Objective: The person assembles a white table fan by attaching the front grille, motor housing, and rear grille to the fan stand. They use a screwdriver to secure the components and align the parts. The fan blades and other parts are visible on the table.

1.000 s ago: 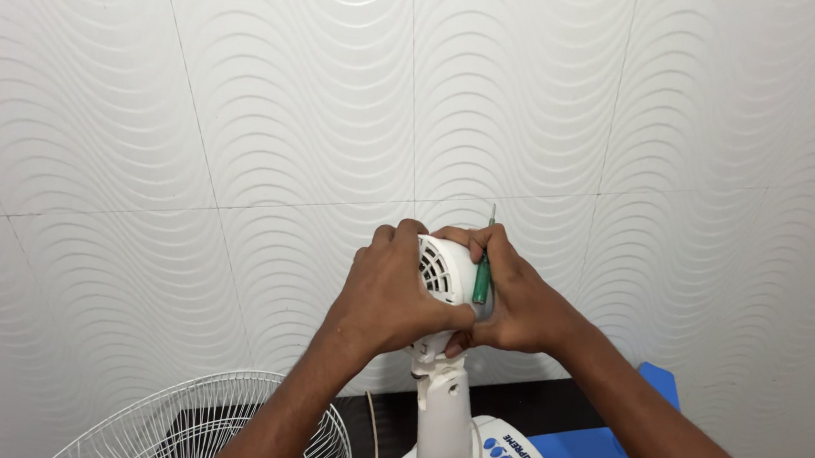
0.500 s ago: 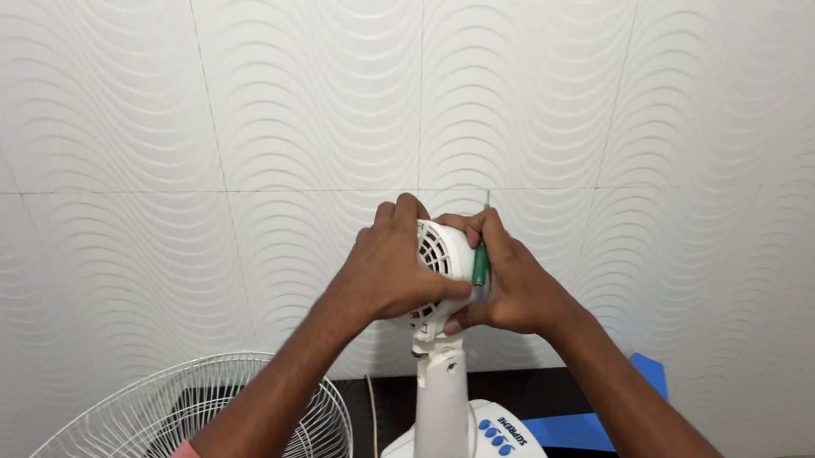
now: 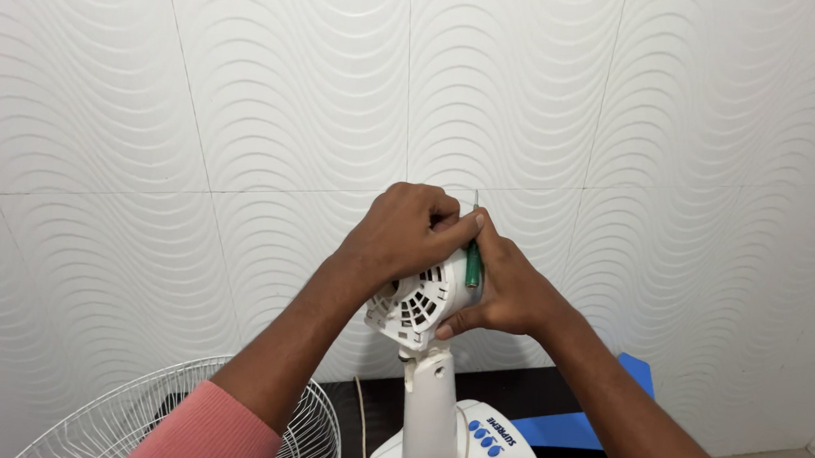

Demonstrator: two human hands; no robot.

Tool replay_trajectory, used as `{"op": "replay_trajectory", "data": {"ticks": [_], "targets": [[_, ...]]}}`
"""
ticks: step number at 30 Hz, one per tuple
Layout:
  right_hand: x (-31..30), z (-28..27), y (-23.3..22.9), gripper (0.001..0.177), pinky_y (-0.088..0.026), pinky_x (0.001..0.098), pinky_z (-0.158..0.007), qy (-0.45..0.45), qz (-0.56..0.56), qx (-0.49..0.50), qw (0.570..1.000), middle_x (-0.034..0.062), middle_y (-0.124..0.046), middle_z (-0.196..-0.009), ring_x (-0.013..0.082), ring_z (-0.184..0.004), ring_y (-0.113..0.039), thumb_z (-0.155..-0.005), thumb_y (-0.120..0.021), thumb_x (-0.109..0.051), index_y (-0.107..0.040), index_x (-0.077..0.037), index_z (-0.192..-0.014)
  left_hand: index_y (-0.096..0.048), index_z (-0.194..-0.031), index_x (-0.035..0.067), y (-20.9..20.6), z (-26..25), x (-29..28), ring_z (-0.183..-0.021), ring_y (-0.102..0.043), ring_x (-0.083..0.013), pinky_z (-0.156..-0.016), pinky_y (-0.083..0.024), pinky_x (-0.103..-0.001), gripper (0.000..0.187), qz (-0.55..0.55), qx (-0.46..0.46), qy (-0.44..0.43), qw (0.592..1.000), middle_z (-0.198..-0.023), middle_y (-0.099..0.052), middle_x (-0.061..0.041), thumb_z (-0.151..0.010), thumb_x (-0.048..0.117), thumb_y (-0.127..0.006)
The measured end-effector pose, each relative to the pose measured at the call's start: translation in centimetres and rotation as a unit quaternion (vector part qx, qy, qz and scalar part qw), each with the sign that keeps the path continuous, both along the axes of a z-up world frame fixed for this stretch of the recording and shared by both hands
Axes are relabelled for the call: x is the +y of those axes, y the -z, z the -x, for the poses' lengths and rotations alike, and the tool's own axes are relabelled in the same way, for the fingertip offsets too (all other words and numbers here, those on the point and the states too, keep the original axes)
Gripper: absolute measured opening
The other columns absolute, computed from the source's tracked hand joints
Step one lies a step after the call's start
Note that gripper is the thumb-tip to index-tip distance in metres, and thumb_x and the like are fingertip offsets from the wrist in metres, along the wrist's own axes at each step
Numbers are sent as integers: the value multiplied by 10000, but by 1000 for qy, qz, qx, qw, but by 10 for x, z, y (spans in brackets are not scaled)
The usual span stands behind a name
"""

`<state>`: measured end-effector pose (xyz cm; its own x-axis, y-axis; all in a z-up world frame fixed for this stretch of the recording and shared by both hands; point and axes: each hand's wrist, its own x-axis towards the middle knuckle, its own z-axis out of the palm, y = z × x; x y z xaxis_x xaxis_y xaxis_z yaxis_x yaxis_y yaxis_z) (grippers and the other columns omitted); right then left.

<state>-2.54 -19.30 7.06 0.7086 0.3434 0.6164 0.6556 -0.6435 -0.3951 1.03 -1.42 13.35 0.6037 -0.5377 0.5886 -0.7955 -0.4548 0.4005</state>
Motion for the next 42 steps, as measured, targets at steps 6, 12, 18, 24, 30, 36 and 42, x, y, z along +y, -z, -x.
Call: {"op": "replay_trajectory", "data": {"ticks": [6,12,18,24,30,36,42], "targets": [[1,-3,-1,1234,-500,419,-1082,-2,-25,21,999,127,-743,-1181,311,-1200,-686,-339,-1004,-424,-410,-47,-1353,-649,-517,88,1,-5,-5,-364,-504,-144,-384,-402,-338,555,-25,-15,-11,1000,-417,-562,-62,-907,476,-576],[8,-3,-2,1183,-495,426,-1088,-6,-26,16,1000,99,-738,-1173,307,-1195,-681,-303,-1014,-368,-458,-84,-1308,-603,-483,103,3,-6,3,-328,-461,-120,-352,-367,-325,562,6,-59,19,998,-378,-509,-27,-901,478,-591],[12,2,-6,1138,-484,413,-1106,-6,-41,33,999,60,-747,-1150,287,-1206,-674,-285,-1000,-365,-462,-144,-1263,-595,-461,111,4,-6,5,-308,-443,-108,-337,-353,-323,548,3,-49,8,999,-357,-482,0,-892,451,-595],[15,10,-11,1086,-420,463,-1147,10,-8,57,998,119,-652,-1309,315,-1320,-568,-395,-982,-369,-397,-137,-1280,-650,-667,79,3,-3,15,-642,-567,-237,-558,-428,-352,448,-33,-87,-15,996,-657,-643,-106,-846,489,-680],[-6,25,1,758,-224,544,-1204,-73,9,-70,995,242,-362,-1649,431,-1542,-263,-703,-924,-410,-363,-103,-1109,-573,-1309,49,27,37,29,-1093,-578,-405,-786,-550,-509,941,-40,-51,-138,988,-1276,-521,-253,-571,536,-892],[-14,73,52,327,-479,392,-983,-88,-310,-5,947,277,-718,-1236,260,-1096,-631,-999,-585,-367,-492,-61,-1070,-448,-1478,-6,39,42,39,-1140,-699,-353,-969,-577,-432,1163,34,66,-124,989,-1282,-636,-266,-523,483,-896],[10,95,101,531,-511,276,-598,-248,-386,171,872,136,-639,-969,129,-675,-575,-1049,-529,-160,-336,-84,-1538,-477,-1440,-59,50,23,53,-1188,-696,-339,-972,-579,-421,1101,154,148,4,977,-1348,-636,-259,-551,437,-898]]}}
